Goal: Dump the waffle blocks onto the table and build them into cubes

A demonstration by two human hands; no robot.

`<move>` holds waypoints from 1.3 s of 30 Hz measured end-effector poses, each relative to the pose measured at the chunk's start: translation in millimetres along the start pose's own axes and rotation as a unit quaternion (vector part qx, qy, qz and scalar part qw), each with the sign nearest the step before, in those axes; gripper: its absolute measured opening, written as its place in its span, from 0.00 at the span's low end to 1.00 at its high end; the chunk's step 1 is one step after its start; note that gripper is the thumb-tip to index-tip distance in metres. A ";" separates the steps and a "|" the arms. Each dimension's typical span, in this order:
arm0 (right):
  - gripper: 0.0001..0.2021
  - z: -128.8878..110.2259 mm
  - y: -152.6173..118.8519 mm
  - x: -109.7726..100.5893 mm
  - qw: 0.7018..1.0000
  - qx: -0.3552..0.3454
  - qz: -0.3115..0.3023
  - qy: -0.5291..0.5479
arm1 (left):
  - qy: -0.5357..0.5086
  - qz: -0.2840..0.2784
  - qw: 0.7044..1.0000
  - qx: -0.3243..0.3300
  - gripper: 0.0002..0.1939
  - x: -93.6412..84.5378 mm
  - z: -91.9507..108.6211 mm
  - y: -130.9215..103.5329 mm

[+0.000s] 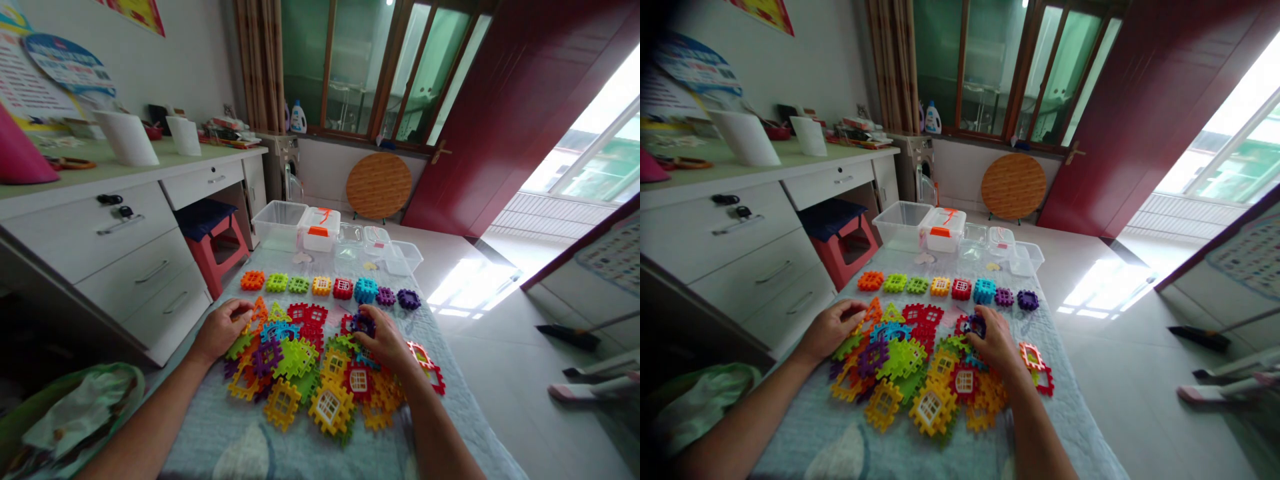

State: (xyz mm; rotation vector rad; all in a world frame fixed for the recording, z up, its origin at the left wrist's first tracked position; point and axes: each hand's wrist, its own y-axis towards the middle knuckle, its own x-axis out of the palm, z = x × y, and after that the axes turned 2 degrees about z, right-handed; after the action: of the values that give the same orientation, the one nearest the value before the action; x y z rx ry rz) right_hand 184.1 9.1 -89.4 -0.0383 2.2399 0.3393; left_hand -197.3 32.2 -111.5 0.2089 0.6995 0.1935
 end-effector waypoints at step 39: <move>0.28 88.5 36.4 -93.7 0.993 0.066 0.087 -0.039 | 0.017 -0.006 1.000 0.012 0.19 1.6 -10.9 2.8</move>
State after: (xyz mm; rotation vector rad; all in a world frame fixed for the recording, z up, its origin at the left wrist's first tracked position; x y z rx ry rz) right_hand 305.8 58.6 -62.9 0.2383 2.1880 0.2815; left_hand -203.6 36.6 -119.9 0.2243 0.7360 0.1783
